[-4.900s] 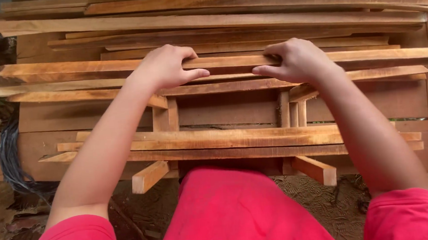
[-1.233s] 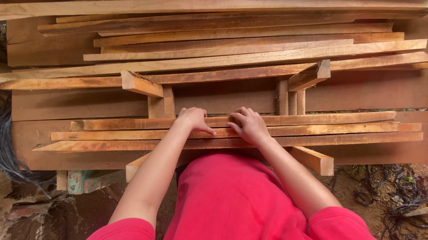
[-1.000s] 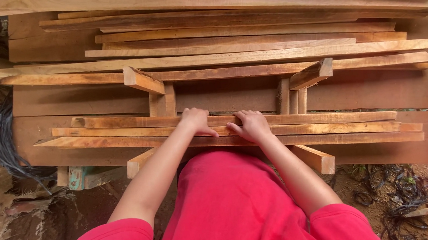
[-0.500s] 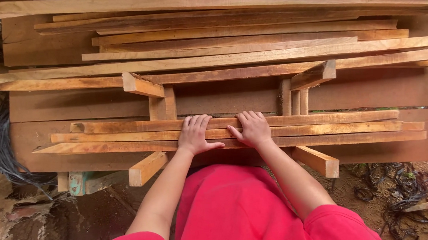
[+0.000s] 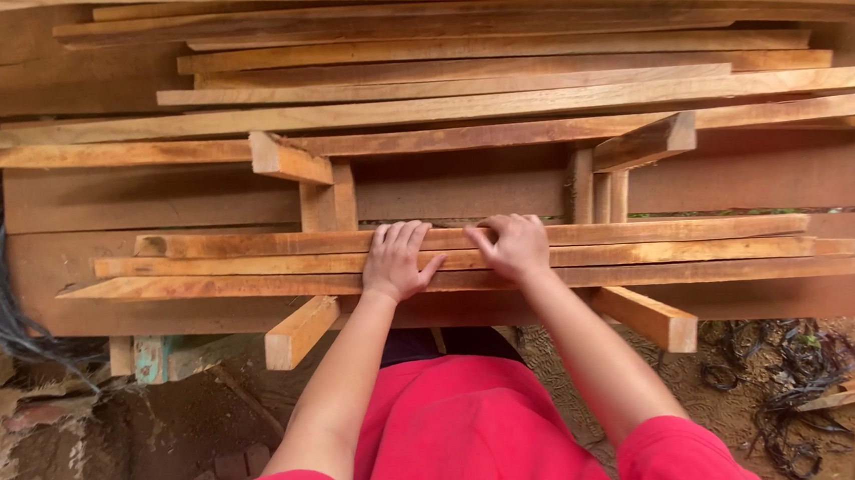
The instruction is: Sorting and organizing wooden planks on a workbench.
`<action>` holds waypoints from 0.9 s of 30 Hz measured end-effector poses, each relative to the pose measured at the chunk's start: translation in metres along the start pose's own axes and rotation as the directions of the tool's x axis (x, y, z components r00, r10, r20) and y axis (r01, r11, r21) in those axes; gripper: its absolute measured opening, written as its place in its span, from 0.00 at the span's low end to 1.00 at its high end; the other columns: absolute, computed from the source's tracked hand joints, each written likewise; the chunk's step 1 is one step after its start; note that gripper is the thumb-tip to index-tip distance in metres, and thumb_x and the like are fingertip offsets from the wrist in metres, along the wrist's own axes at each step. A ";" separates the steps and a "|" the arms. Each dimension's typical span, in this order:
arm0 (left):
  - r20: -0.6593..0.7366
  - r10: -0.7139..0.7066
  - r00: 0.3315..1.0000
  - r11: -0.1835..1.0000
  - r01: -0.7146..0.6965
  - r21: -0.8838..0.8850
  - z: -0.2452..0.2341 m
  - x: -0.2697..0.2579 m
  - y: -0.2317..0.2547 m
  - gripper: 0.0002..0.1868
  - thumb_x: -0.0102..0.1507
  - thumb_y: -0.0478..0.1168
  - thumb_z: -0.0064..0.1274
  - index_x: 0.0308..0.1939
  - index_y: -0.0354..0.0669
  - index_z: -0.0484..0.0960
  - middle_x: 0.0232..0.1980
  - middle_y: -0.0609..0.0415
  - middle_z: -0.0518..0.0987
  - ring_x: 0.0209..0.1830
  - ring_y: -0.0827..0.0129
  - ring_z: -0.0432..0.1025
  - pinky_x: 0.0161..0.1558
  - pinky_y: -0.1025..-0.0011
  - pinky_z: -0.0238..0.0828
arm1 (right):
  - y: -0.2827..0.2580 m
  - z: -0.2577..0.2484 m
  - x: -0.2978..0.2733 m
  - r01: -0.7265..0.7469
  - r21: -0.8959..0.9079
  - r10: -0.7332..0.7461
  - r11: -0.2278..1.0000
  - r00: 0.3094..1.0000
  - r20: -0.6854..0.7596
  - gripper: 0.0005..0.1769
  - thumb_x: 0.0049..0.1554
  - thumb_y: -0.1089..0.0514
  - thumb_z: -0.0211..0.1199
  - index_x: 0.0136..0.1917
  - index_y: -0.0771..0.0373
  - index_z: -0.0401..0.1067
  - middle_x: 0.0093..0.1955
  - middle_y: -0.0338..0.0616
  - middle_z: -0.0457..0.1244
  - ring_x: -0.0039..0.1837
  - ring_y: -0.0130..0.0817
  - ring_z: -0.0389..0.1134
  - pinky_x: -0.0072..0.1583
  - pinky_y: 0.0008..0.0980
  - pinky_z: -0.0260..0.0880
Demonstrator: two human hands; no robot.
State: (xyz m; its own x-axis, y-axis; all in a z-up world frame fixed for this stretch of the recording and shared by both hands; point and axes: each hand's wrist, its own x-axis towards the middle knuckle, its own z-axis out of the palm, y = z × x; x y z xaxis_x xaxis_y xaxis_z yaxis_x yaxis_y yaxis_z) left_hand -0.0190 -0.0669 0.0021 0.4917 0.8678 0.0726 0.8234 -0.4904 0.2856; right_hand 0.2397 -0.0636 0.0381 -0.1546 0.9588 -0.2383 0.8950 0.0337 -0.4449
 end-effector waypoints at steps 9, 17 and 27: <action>-0.047 0.045 0.998 0.999 -0.043 0.032 -0.002 0.001 0.002 0.34 0.62 0.68 0.45 0.61 0.50 0.74 0.55 0.55 0.74 0.59 0.64 0.69 0.63 0.59 0.61 | -0.002 0.021 0.006 -0.015 -0.270 -0.050 0.963 0.971 -0.233 0.28 0.59 0.29 0.52 0.33 0.47 0.79 0.30 0.40 0.70 0.39 0.37 0.76 0.65 0.40 0.63; -0.031 0.037 0.999 0.999 -0.036 0.031 0.004 -0.002 0.000 0.34 0.62 0.68 0.44 0.62 0.51 0.74 0.56 0.56 0.74 0.60 0.64 0.69 0.64 0.58 0.59 | 0.007 0.038 0.011 0.013 -0.238 -0.111 0.971 0.909 -0.401 0.24 0.58 0.33 0.57 0.29 0.46 0.69 0.29 0.33 0.66 0.37 0.32 0.73 0.54 0.33 0.67; -0.016 0.024 1.000 0.999 -0.024 0.024 0.001 0.001 0.002 0.34 0.59 0.66 0.47 0.62 0.52 0.74 0.56 0.56 0.75 0.60 0.65 0.69 0.64 0.59 0.59 | 0.012 0.038 0.015 0.069 -0.224 -0.162 0.972 0.889 -0.428 0.19 0.57 0.39 0.58 0.31 0.49 0.68 0.31 0.36 0.61 0.40 0.34 0.69 0.46 0.34 0.67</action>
State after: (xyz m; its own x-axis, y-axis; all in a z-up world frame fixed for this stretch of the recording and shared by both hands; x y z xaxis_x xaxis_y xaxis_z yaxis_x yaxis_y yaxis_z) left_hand -0.0170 -0.0669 0.0020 0.5070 0.8567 0.0949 0.8179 -0.5129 0.2607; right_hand 0.2319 -0.0592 -0.0039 -0.1030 0.9678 0.2295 0.9532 0.1620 -0.2554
